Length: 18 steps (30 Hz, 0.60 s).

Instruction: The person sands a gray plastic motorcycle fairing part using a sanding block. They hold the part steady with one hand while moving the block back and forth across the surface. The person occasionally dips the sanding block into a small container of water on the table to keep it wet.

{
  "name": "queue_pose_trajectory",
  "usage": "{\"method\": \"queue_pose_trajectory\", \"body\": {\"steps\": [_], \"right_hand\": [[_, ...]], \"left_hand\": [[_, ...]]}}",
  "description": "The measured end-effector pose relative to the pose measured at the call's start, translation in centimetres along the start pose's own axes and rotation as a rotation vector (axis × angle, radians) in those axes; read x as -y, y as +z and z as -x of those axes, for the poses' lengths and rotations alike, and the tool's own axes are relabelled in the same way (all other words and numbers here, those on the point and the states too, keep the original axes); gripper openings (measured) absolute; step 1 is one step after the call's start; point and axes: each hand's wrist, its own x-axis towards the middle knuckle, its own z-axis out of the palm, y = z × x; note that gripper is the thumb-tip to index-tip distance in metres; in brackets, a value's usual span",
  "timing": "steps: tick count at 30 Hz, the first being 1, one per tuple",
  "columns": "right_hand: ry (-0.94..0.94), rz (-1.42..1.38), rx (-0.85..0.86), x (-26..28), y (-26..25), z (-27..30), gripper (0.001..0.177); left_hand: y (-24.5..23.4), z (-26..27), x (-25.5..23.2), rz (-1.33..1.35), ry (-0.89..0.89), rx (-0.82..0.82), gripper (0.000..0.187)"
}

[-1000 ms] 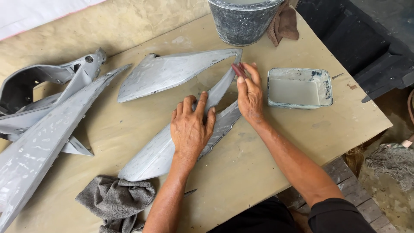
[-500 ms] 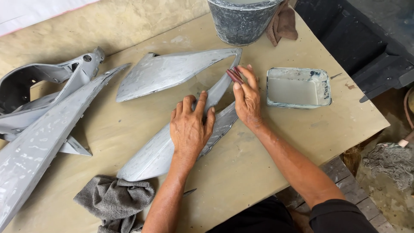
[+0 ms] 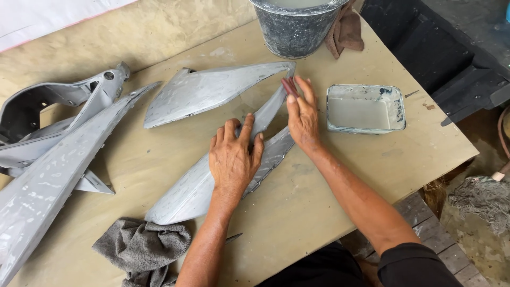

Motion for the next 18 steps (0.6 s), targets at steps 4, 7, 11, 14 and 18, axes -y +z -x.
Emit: {"method": "queue_pose_trajectory", "body": {"steps": [4,7,11,14,18], "right_hand": [[0.027,-0.018,-0.031,-0.6,0.1,-0.7,0.040],[0.003,0.004,0.036,0.4,-0.2,0.0,0.046],[0.054,0.018,0.034,-1.8,0.1,-0.8,0.048],[0.118,0.000,0.037,-3.0,0.2,-1.3,0.049],[0.088,0.015,0.048,-0.5,-0.3,0.2,0.044]], "left_hand": [[-0.1,0.0,-0.1,0.009,-0.006,0.008,0.040],[-0.1,-0.1,-0.2,0.001,-0.004,0.011,0.040],[-0.1,0.0,-0.1,-0.007,-0.006,0.010,0.040],[0.1,0.0,-0.1,-0.005,-0.006,0.008,0.040],[-0.1,0.1,-0.1,0.000,-0.010,0.016,0.040]]}}
